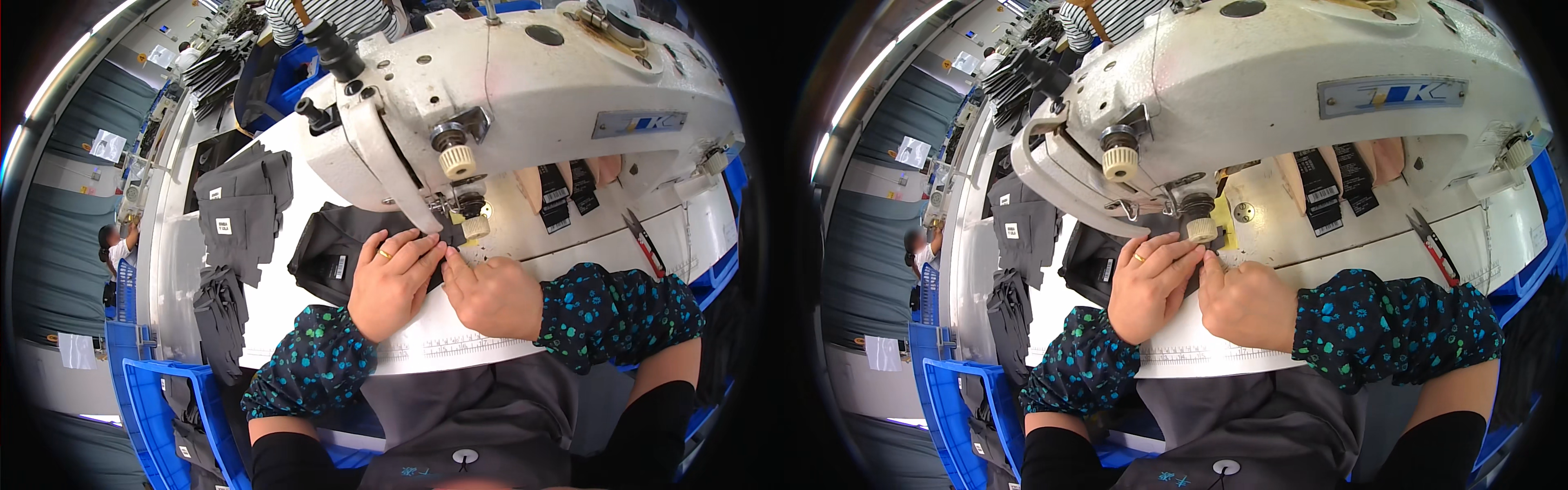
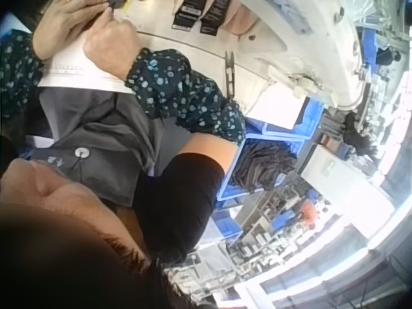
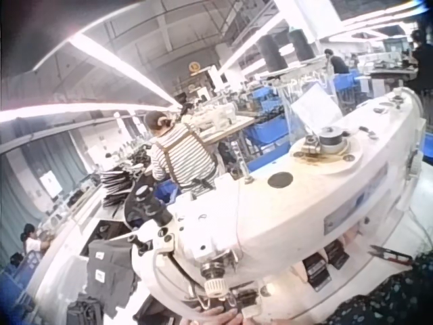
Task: Sewing brand labels onto fabric pieces using an industrial sewing machine.
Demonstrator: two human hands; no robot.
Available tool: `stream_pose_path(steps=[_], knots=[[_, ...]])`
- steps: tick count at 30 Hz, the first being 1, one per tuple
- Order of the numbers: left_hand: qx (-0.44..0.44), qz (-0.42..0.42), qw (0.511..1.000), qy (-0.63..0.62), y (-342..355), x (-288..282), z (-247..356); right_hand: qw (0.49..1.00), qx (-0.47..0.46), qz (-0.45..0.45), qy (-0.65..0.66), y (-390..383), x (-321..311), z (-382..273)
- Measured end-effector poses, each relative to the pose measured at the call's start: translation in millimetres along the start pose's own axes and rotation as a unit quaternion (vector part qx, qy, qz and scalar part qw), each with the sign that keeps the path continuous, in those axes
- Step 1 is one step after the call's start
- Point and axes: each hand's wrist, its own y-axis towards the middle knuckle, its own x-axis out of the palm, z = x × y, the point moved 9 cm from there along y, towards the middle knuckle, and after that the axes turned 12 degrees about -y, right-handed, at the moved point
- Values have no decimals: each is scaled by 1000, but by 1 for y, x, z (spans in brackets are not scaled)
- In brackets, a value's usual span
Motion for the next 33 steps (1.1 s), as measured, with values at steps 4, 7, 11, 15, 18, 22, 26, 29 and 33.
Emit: stream_pose_path(steps=[4, 7, 11, 15, 18, 22, 26, 29, 33], knots=[[-5, 5, 1000, -13, 3, 2, -8, 1000, 10, -8, -3, 1, -1, 2], [1, 15, 1000, -15, 12, -1, -16, 998, 27, -27, -45, 3, 4, 8], [20, 39, 999, -21, 20, -3, -30, 998, 40, -44, -17, 7, 14, 18], [-3, 42, 999, -27, 30, -1, -46, 997, 47, -67, 7, 7, 23, 26], [-22, 55, 998, -13, 31, 0, -57, 996, 41, -77, 18, 8, 25, 27], [-22, 64, 998, -6, 32, 2, -61, 996, 56, -60, 29, 8, 23, 29], [-18, 61, 998, 6, 34, 1, -60, 997, 51, -56, 28, 8, 22, 29], [-22, 55, 998, 17, 33, 2, -59, 996, 51, -61, 32, 7, 22, 30], [-20, 76, 997, 11, 37, 0, -57, 996, 56, -60, 33, 7, 21, 30]])
